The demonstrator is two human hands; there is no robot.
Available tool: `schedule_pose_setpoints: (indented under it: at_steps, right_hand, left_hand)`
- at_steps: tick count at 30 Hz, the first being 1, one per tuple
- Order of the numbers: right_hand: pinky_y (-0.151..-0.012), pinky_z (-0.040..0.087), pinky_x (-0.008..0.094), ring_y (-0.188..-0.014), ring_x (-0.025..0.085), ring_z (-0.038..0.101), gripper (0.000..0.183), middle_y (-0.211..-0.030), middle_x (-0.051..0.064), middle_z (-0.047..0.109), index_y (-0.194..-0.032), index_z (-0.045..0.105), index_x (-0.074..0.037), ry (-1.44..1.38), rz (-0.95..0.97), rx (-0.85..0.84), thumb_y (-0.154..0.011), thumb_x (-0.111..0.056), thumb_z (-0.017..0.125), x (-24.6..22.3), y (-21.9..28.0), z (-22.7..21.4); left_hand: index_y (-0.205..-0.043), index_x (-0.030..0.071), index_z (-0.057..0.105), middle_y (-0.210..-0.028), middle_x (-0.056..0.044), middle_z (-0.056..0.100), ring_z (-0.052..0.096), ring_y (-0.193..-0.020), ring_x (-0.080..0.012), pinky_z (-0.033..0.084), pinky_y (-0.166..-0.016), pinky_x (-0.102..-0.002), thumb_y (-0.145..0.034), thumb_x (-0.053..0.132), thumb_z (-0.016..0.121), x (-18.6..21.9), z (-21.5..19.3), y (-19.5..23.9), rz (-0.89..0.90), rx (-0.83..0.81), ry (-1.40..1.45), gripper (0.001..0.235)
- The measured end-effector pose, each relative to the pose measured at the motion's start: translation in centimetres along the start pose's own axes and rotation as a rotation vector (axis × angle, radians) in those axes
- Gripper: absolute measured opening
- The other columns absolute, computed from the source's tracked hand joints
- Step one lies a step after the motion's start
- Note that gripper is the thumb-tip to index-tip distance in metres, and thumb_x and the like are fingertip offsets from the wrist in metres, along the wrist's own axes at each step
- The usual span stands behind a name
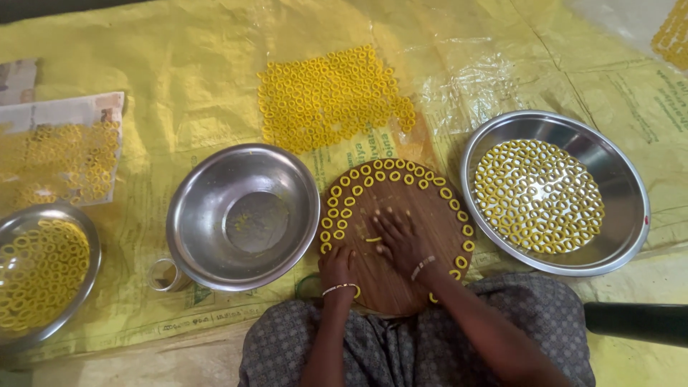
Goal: The person rolls small pieces of yellow dough into thin ropes on a wooden board, then joins the ends to form rings. The finished rings are placed into a metal bowl.
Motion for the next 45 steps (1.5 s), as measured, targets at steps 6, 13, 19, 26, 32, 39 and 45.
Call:
schedule_pose_setpoints:
  at_steps: [6, 13, 19, 26, 32, 39, 45]
  right_hand:
    - [-0.122, 0.013, 0.054, -0.155, 0.028, 0.019, 0.068, -0.167, 0.004, 0.027, -0.158, 0.028, -0.013, -0.137, -0.011, 0.046, -0.101, -0.046, 0.045, -2.6, 8.1, -1.7]
    - [-0.122, 0.009, 0.059, -0.153, 0.031, 0.019, 0.067, -0.164, 0.002, 0.030, -0.158, 0.030, -0.015, -0.019, 0.050, 0.015, -0.100, -0.045, 0.044, 0.4, 0.4, -0.5]
    - [-0.122, 0.005, 0.058, -0.154, 0.031, 0.015, 0.067, -0.164, 0.006, 0.027, -0.158, 0.028, -0.011, -0.060, 0.037, -0.024, -0.101, -0.044, 0.042, 0.2, 1.3, 0.1]
    - [-0.127, 0.008, 0.051, -0.160, 0.027, 0.013, 0.055, -0.170, 0.008, 0.027, -0.160, 0.032, -0.010, -0.734, 0.135, 0.009, -0.110, -0.030, 0.036, 2.2, 7.6, -0.2]
    - [-0.122, 0.012, 0.049, -0.155, 0.028, 0.016, 0.062, -0.167, 0.007, 0.026, -0.157, 0.032, -0.009, -0.238, 0.005, 0.023, -0.103, -0.039, 0.042, -1.2, 7.5, -1.1]
    - [-0.124, 0.011, 0.052, -0.154, 0.027, 0.019, 0.067, -0.167, 0.004, 0.028, -0.158, 0.033, -0.011, -0.067, -0.021, 0.068, -0.102, -0.046, 0.046, 0.4, -0.3, -1.1]
    - [-0.122, 0.012, 0.051, -0.153, 0.027, 0.019, 0.070, -0.166, 0.007, 0.027, -0.158, 0.029, -0.008, 0.039, 0.045, -0.063, -0.101, -0.044, 0.044, -1.0, 4.4, -0.7]
  left_hand:
    - [-0.108, 0.011, 0.073, -0.110, -0.011, 0.068, 0.063, -0.105, -0.0333, 0.041, -0.102, -0.051, -0.098, 0.022, 0.063, 1.4, 0.0, -0.2, 0.037, -0.031, 0.048, 0.018]
    - [-0.109, 0.010, 0.072, -0.111, -0.010, 0.069, 0.063, -0.109, -0.0328, 0.041, -0.103, -0.049, -0.096, 0.020, 0.063, 1.0, -0.2, -0.6, 0.060, 0.009, 0.070, 0.019]
    - [-0.107, 0.008, 0.072, -0.112, -0.011, 0.069, 0.064, -0.108, -0.0326, 0.042, -0.103, -0.048, -0.096, 0.018, 0.064, 0.8, 0.3, -0.6, 0.026, -0.034, 0.049, 0.017]
    - [-0.112, 0.007, 0.070, -0.110, -0.012, 0.068, 0.065, -0.105, -0.0344, 0.050, -0.094, -0.046, -0.099, 0.019, 0.062, 1.1, 0.5, -0.6, -0.001, -0.093, 0.149, 0.019]
    - [-0.109, 0.006, 0.071, -0.113, -0.013, 0.068, 0.064, -0.105, -0.0368, 0.049, -0.093, -0.047, -0.096, 0.019, 0.064, 0.9, 0.6, -0.8, 0.009, -0.059, 0.083, 0.019]
    - [-0.107, 0.008, 0.074, -0.113, -0.011, 0.070, 0.065, -0.105, -0.0349, 0.048, -0.095, -0.047, -0.095, 0.017, 0.064, 0.6, 0.4, -0.8, 0.016, -0.016, 0.092, 0.018]
    - [-0.107, 0.009, 0.073, -0.111, -0.009, 0.071, 0.066, -0.104, -0.0334, 0.049, -0.095, -0.046, -0.097, 0.018, 0.064, 0.7, -0.1, -0.3, 0.033, -0.014, 0.089, 0.017]
Point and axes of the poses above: each hand's wrist, its own y-axis away from the middle knuckle, its own z-axis out of the palm, x = y × z, the point moved 10 cm from there along -y, towards the middle knuckle
